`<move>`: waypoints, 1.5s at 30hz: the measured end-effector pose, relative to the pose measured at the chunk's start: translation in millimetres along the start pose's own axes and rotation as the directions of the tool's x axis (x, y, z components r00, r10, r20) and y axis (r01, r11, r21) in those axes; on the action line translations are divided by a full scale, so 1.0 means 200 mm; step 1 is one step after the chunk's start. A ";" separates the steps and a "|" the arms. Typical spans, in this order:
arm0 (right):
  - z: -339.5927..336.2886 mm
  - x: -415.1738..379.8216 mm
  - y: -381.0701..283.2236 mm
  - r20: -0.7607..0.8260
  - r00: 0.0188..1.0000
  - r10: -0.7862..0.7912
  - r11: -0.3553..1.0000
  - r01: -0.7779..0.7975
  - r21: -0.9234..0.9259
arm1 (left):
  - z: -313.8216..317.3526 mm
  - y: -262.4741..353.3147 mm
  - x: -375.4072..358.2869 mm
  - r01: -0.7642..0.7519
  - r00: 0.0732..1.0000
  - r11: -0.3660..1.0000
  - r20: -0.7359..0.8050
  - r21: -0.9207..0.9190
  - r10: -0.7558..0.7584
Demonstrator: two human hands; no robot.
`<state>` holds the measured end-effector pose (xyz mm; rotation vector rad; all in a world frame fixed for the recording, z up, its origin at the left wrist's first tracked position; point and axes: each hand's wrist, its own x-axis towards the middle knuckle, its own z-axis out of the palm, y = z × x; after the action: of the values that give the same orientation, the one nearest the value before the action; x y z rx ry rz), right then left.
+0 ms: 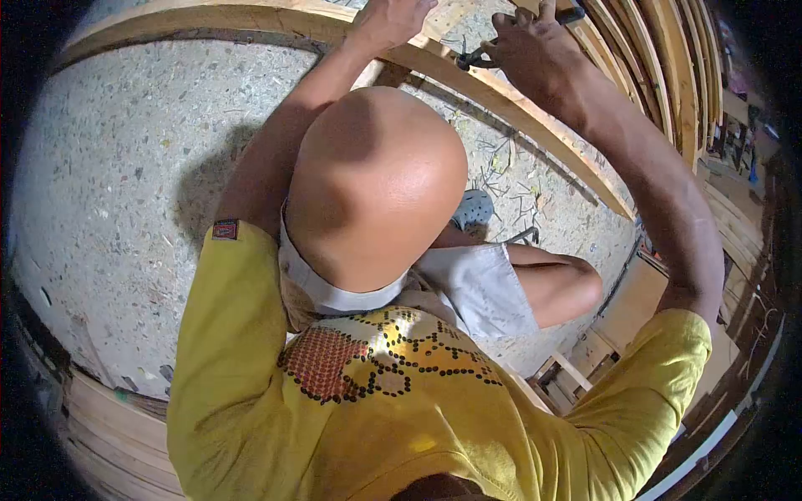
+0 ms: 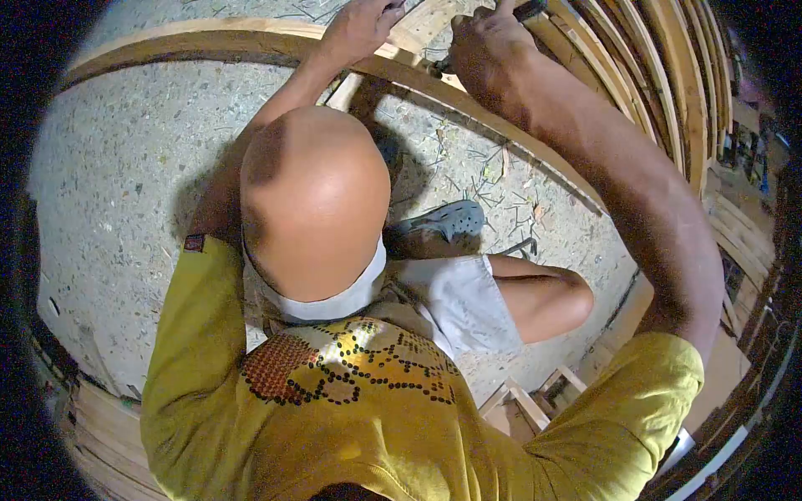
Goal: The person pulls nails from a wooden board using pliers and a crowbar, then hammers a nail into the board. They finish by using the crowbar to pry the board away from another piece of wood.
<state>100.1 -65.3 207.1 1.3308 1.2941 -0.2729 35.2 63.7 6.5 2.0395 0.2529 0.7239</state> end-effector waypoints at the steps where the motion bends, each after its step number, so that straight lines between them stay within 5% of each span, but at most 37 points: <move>1: -0.01 0.00 0.00 0.006 1.000 0.018 1.000 -0.018 0.019 | 0.00 0.01 0.00 0.012 1.000 1.000 -0.001 0.007 -0.012; 7: -0.21 -0.03 -0.02 0.118 0.993 -0.025 0.999 0.028 -0.026 | 0.00 0.01 0.00 0.011 1.000 1.000 -0.023 0.002 -0.011; 9: -0.23 -0.16 -0.07 0.042 0.999 0.030 0.984 -0.022 -0.176 | 0.00 0.01 0.00 -0.005 0.999 1.000 -0.035 -0.002 0.005; 20: -0.09 -0.05 -0.09 -0.146 0.986 -0.080 0.996 0.073 -0.053 | -0.02 0.06 -0.01 0.055 0.998 0.998 0.008 0.023 -0.055; 27: 0.14 -0.04 0.04 -0.269 0.956 -0.119 0.992 0.123 -0.002 | -0.03 0.00 -0.02 -0.048 0.999 0.998 -0.012 0.027 0.048; 29: 0.33 -0.02 0.06 -0.392 0.907 -0.156 0.985 0.112 -0.133 | -0.02 -0.02 -0.03 -0.045 0.997 0.997 -0.053 0.067 0.049; 31: 0.49 -0.03 0.08 -0.671 0.741 -0.022 0.982 0.143 0.126 | -0.02 -0.03 -0.03 -0.054 0.997 0.997 -0.060 0.059 0.058; 33: 0.67 -0.02 0.08 -0.688 0.726 0.002 0.985 0.116 0.125 | -0.02 -0.01 -0.02 -0.068 0.995 0.997 -0.067 0.047 0.071; 35: 0.83 -0.01 0.05 -0.580 0.751 0.316 0.638 0.284 0.716 | -0.03 0.00 -0.01 -0.020 1.000 0.999 -0.002 0.039 0.020; 36: 0.73 -0.08 0.05 -0.176 0.931 0.319 0.361 0.052 0.931 | -0.02 0.01 -0.02 -0.018 1.000 0.999 0.002 0.039 0.018; 37: 0.76 -0.12 0.01 -0.026 0.959 0.284 -0.171 0.077 0.982 | -0.01 0.02 -0.02 -0.038 0.999 0.997 0.026 0.062 0.036; 39: 0.91 -0.10 -0.08 -0.044 0.975 0.218 -0.459 0.142 0.877 | 0.00 0.04 -0.01 -0.071 0.996 0.993 0.057 0.092 0.066; 40: 0.93 -0.13 -0.12 -0.194 0.951 0.239 -0.111 0.226 0.968 | 0.00 0.05 -0.02 -0.081 0.995 0.994 0.061 0.071 0.077; 41: 0.95 -0.12 -0.15 -0.166 0.962 0.215 0.286 0.100 0.953 | 0.00 0.06 -0.03 -0.089 0.994 0.995 0.065 0.048 0.086; 43: 1.05 -0.08 -0.34 -0.256 0.865 0.433 0.338 0.107 0.935 | -0.03 0.15 -0.01 0.045 0.988 0.997 0.145 0.055 -0.053; 45: 1.12 -0.02 -0.45 -0.195 0.871 0.452 0.179 0.125 0.976 | 0.02 0.15 -0.01 0.184 0.954 0.980 0.227 0.074 -0.197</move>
<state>145.8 -276.1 99.0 2.8440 1.3077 -0.7755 31.8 43.8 29.3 2.0929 0.3300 0.3578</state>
